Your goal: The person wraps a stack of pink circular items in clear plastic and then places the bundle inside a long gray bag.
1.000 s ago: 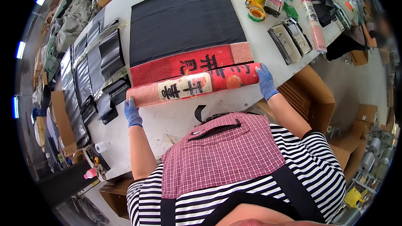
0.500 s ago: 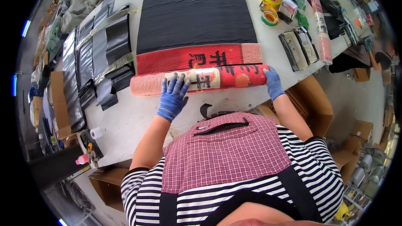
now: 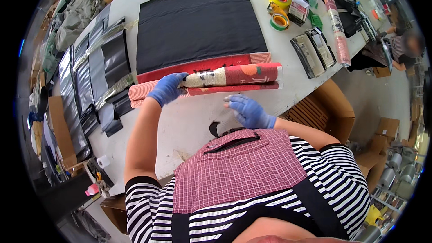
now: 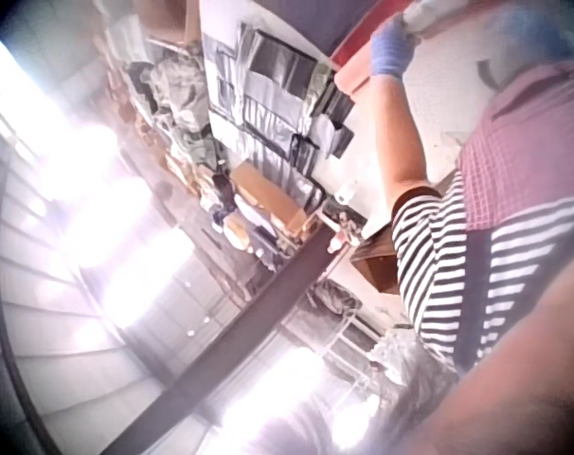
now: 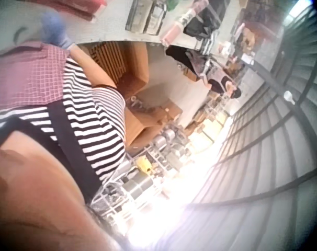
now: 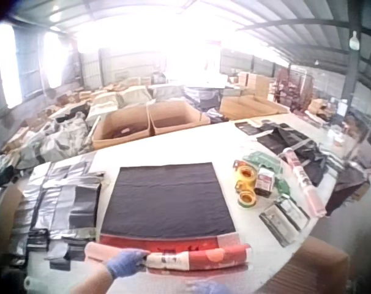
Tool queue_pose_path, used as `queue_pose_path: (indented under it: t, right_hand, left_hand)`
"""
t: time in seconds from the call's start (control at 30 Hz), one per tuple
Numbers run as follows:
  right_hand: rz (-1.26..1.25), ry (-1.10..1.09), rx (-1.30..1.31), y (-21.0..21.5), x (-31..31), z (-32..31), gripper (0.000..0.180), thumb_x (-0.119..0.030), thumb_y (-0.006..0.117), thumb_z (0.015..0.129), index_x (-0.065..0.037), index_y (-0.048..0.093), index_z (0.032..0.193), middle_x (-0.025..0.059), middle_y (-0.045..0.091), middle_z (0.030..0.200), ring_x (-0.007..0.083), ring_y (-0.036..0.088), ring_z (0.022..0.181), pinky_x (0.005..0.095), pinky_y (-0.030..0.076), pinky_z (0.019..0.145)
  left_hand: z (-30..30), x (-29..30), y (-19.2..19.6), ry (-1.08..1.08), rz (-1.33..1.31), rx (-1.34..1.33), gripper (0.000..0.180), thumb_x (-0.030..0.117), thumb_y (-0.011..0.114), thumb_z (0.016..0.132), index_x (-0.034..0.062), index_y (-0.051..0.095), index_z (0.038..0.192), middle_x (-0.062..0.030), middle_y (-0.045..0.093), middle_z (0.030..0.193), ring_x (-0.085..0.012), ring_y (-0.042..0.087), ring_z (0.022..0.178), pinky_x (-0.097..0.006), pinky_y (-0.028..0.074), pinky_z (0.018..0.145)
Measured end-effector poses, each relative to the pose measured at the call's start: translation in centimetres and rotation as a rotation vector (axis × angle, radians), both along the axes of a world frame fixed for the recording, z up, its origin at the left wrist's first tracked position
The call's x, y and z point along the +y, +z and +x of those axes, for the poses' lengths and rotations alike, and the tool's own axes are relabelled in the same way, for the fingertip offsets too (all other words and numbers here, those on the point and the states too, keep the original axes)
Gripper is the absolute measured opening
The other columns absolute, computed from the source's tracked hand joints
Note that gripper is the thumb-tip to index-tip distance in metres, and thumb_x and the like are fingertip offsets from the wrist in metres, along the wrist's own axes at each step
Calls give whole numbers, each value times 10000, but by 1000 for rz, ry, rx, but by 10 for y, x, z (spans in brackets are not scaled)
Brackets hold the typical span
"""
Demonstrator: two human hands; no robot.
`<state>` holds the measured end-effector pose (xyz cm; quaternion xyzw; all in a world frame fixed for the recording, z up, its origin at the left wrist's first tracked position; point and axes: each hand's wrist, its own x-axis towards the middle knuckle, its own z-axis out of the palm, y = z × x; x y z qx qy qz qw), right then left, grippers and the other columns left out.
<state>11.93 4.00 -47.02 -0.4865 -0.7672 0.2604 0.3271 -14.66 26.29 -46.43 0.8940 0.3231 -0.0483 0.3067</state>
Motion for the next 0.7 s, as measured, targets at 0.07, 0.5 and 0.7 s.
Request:
queue_pose_path:
  t: [0.07,0.5,0.7]
  right_hand:
    - [54,-35,-261,-14,16,-4,419,-53,564,834,-13,582,1251,173,539,1375,333,483,1301,443,368,1099]
    - [84,-164,-726,-40,129,10,682,-173,572,843,-110,376,1494,137,353,1546,311,317,1437,523,163,1182]
    - [-82,-138,-838,-20,150,40,641,-177,576,858,-123,394,1471,119,360,1543,292,343,1424,499,224,1154]
  left_hand:
    - [4,35,-7,90,-417,-9,536,27,817,737,64,626,1236,-46,701,1105,-205,635,958,-325,497,921]
    - [29,142,-13,-50,-261,347,529,287,782,813,105,640,1288,-102,693,1177,-271,622,1107,-356,457,981]
    - [22,67,35,-182,313,206,1057,405,883,618,123,347,1485,-151,462,1451,-326,417,1362,-475,351,1121]
